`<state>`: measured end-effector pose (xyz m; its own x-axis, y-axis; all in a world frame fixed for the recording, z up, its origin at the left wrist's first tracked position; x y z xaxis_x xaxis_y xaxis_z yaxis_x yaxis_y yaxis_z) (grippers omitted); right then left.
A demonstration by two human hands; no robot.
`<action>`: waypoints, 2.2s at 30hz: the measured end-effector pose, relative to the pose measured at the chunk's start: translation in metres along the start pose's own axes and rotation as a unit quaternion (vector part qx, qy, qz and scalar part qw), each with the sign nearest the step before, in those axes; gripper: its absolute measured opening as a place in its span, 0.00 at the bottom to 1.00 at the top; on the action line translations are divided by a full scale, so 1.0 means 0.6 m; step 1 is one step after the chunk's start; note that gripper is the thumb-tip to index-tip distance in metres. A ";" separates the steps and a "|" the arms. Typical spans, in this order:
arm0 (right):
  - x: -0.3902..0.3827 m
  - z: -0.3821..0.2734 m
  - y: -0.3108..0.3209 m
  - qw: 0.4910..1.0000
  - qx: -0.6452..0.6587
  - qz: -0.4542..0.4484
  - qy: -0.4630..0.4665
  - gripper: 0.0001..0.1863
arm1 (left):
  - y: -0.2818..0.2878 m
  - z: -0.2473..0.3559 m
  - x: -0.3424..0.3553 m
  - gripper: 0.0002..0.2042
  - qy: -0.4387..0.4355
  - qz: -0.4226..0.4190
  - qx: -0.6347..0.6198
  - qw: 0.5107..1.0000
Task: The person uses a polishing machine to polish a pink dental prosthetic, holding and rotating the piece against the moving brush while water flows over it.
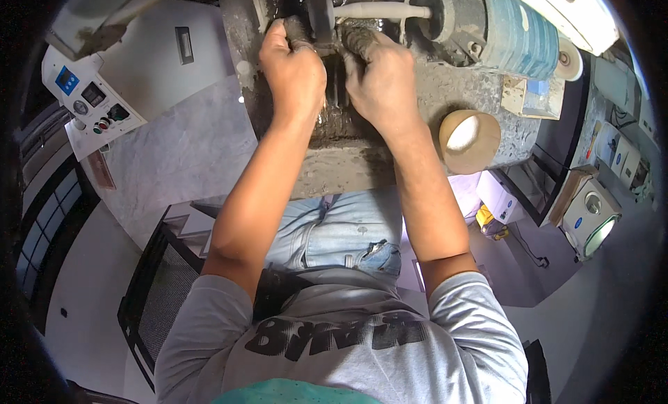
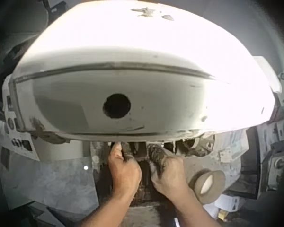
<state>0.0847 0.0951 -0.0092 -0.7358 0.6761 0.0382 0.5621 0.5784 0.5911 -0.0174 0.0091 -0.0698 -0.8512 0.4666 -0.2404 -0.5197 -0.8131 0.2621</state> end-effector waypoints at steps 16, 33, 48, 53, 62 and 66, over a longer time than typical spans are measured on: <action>0.000 0.007 0.001 1.000 0.000 0.006 0.021 0.11 | -0.004 0.007 0.003 0.13 -0.046 0.007 -0.005 0.999; 0.000 0.007 0.002 0.999 0.028 -0.002 0.015 0.12 | 0.000 0.013 0.008 0.09 -0.053 0.014 0.027 0.998; -0.004 -0.023 0.027 0.999 -0.012 -0.010 0.043 0.13 | -0.003 0.005 -0.026 0.17 -0.042 0.013 -0.120 0.992; 0.008 -0.027 0.026 1.000 0.001 0.003 0.015 0.12 | -0.023 -0.037 -0.034 0.18 0.151 -0.012 -0.274 0.950; 0.002 -0.039 0.013 0.999 -0.012 0.003 0.035 0.11 | -0.012 -0.034 -0.040 0.13 0.167 0.013 -0.342 0.925; -0.005 -0.025 0.032 1.000 -0.003 0.013 -0.007 0.13 | -0.019 -0.023 -0.053 0.16 0.184 -0.031 -0.335 0.924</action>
<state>0.0918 0.0970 0.0142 -0.7156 0.6972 0.0419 0.5788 0.5584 0.5943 0.0166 -0.0012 -0.0779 -0.6747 0.4699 -0.5692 -0.2998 -0.8792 -0.3704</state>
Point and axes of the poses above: each hand's wrist, its own x-axis towards the middle knuckle, its own y-axis out of the back of the hand, z = x × y, the point moved 7 cm from there along x, towards the middle knuckle, and after that the axes turned 12 degrees about x, right-handed, at the moved point
